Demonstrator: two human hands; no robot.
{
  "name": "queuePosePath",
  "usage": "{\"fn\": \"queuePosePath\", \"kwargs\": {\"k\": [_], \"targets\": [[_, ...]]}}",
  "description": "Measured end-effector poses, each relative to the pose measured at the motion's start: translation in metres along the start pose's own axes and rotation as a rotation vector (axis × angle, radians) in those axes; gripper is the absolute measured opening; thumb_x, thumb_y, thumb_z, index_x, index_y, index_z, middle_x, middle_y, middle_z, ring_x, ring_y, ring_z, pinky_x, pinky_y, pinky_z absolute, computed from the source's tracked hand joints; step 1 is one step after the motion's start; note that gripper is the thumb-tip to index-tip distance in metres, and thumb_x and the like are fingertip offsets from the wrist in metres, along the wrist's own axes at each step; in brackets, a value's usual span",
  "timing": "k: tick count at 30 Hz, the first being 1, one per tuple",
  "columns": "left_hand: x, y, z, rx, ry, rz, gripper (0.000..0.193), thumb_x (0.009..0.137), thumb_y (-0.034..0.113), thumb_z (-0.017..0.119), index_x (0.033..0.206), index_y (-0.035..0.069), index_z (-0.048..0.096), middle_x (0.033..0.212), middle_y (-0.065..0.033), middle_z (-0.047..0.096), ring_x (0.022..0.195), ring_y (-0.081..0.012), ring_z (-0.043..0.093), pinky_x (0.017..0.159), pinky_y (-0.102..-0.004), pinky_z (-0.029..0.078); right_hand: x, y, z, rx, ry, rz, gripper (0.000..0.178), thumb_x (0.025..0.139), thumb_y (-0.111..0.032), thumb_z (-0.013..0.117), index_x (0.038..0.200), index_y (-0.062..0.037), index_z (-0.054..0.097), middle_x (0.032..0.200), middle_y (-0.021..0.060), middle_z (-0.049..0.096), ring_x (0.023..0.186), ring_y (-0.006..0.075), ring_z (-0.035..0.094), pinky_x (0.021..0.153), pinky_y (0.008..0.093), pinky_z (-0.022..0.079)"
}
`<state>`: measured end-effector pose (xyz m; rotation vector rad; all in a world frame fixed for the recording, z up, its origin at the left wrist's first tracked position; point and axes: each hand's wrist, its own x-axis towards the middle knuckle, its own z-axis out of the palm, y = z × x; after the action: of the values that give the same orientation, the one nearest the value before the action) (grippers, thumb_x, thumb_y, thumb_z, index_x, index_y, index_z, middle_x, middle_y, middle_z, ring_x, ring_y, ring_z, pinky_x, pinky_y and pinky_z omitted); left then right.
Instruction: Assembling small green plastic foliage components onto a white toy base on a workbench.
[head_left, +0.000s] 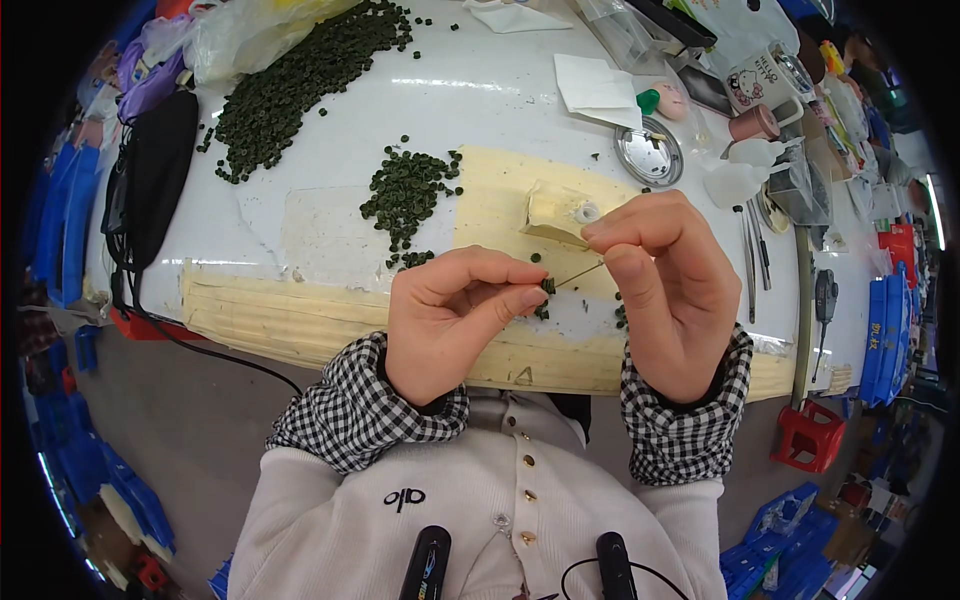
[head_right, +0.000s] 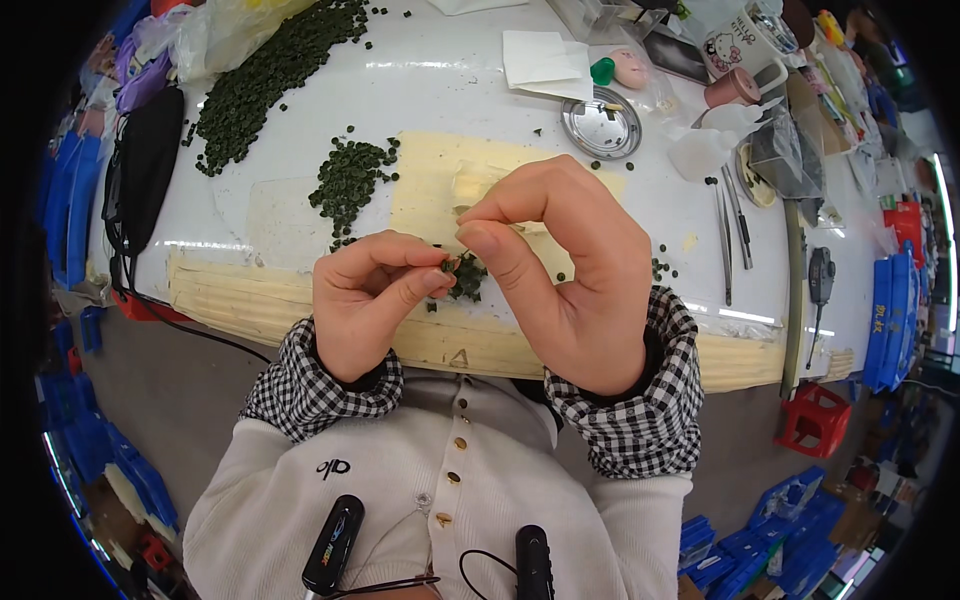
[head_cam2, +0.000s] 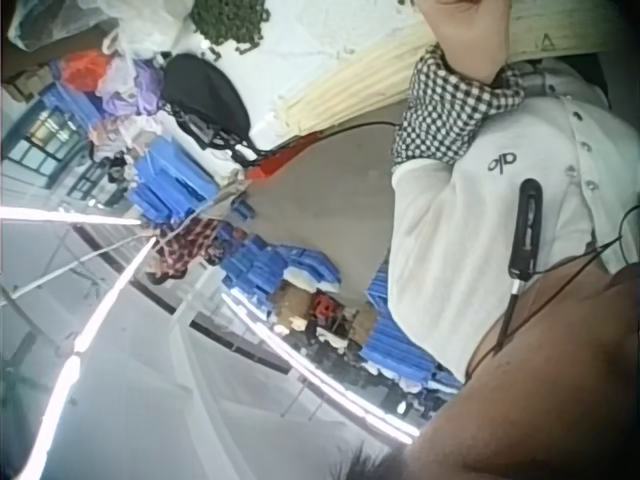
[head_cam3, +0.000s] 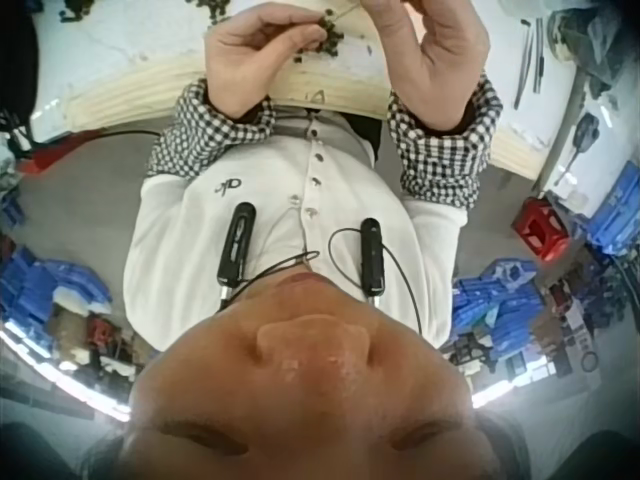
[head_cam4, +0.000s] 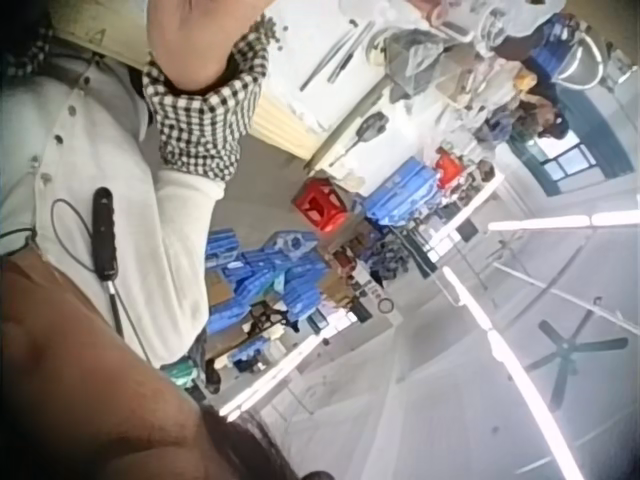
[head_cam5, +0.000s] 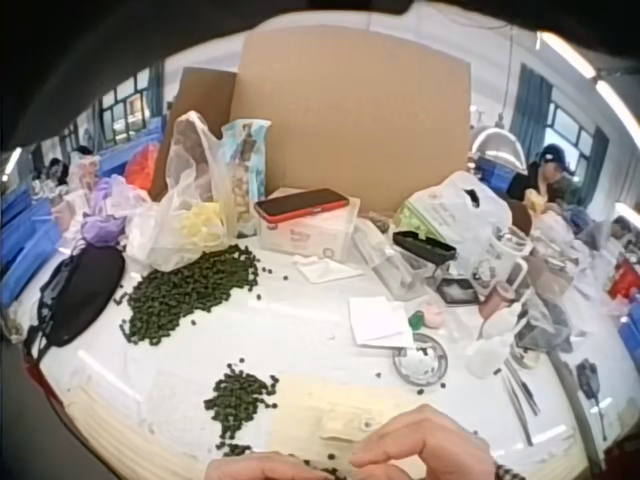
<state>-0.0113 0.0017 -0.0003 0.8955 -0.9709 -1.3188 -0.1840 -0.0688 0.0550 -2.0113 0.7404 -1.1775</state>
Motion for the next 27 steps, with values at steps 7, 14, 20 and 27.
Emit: {"fn": "queuePosePath", "kwargs": {"k": [7,14,20,27], "targets": [[-0.0003,-0.0011,-0.0015,-0.021,-0.013,0.009,0.017,0.084,-0.007,0.065,0.101,-0.005,0.065,0.098,-0.012,0.067,0.091,-0.0155,0.065,0.081,-0.0263,0.053,-0.0034,-0.0054,0.001,0.109,-0.165,0.174,0.016,0.098,-0.009,0.049,0.094,0.0043,0.055,0.091,0.0114,0.061,0.085,0.0157,0.065,0.078,0.026,0.05],[0.0001,-0.0012,-0.0014,-0.015,-0.021,0.013,0.017,0.084,-0.007,0.065,0.101,-0.005,0.065,0.099,-0.0123,0.067,0.091,-0.0158,0.065,0.082,-0.0269,0.053,-0.0036,-0.0022,0.0005,0.063,-0.185,0.15,0.016,0.098,-0.01,0.05,0.093,0.0044,0.054,0.087,0.0106,0.062,0.082,0.015,0.064,0.077,0.0256,0.05],[0.0001,-0.0018,-0.0023,-0.009,-0.025,0.015,0.016,0.085,-0.007,0.065,0.101,-0.005,0.065,0.099,-0.0124,0.067,0.092,-0.0159,0.065,0.083,-0.0267,0.053,-0.0035,-0.0007,0.0013,0.074,-0.185,0.13,0.015,0.098,-0.01,0.05,0.093,0.0045,0.054,0.087,0.0108,0.061,0.082,0.0154,0.064,0.077,0.0258,0.051],[0.0004,0.0011,-0.0013,0.017,-0.022,0.002,0.017,0.085,-0.007,0.065,0.101,-0.005,0.066,0.098,-0.0122,0.066,0.091,-0.0158,0.065,0.082,-0.0262,0.053,-0.0027,-0.0049,0.0007,0.11,-0.072,0.145,0.016,0.098,-0.01,0.05,0.093,0.0047,0.053,0.088,0.0098,0.059,0.083,0.0166,0.064,0.077,0.027,0.052]]}}
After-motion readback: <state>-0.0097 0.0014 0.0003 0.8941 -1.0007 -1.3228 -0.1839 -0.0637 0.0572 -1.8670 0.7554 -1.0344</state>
